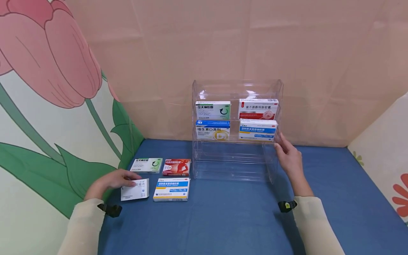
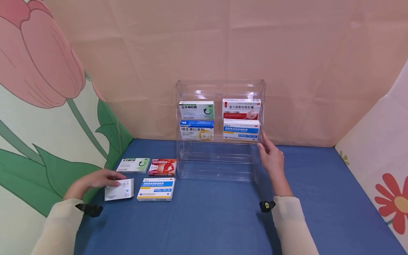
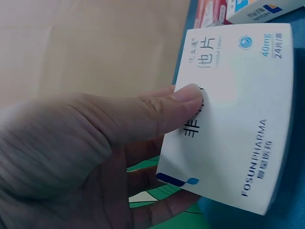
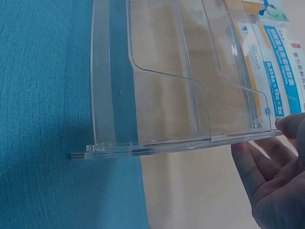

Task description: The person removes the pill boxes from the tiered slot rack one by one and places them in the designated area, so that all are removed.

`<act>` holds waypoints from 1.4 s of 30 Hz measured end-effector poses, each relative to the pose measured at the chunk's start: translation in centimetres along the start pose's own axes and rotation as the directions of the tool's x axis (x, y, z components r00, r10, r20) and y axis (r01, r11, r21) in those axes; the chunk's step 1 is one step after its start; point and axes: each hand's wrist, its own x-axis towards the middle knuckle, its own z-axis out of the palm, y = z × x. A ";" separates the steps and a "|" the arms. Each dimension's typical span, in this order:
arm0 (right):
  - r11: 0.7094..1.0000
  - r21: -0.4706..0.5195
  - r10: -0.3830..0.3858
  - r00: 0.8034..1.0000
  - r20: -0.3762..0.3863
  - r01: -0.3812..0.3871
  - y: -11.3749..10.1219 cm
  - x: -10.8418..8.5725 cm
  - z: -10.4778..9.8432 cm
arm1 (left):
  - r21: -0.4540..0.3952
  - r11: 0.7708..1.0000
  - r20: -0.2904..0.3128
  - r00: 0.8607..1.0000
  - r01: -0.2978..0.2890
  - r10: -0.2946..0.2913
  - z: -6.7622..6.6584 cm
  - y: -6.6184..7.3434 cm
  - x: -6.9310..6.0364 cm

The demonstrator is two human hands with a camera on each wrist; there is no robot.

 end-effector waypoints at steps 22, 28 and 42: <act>1.000 -0.020 -0.018 1.000 -0.010 0.018 0.0 -0.2 0.2 | 0.144 0.989 -0.157 0.987 0.037 -0.014 1.5 1.0 0.9; 1.000 -0.015 -0.013 1.000 -0.012 0.013 0.1 -0.2 0.0 | 0.160 0.985 -0.302 0.953 0.065 -0.014 1.7 4.6 1.9; 1.000 0.003 -0.008 1.000 -0.004 0.008 0.0 -0.2 -0.1 | 0.104 0.990 -0.591 0.794 -0.100 0.142 2.0 14.9 4.5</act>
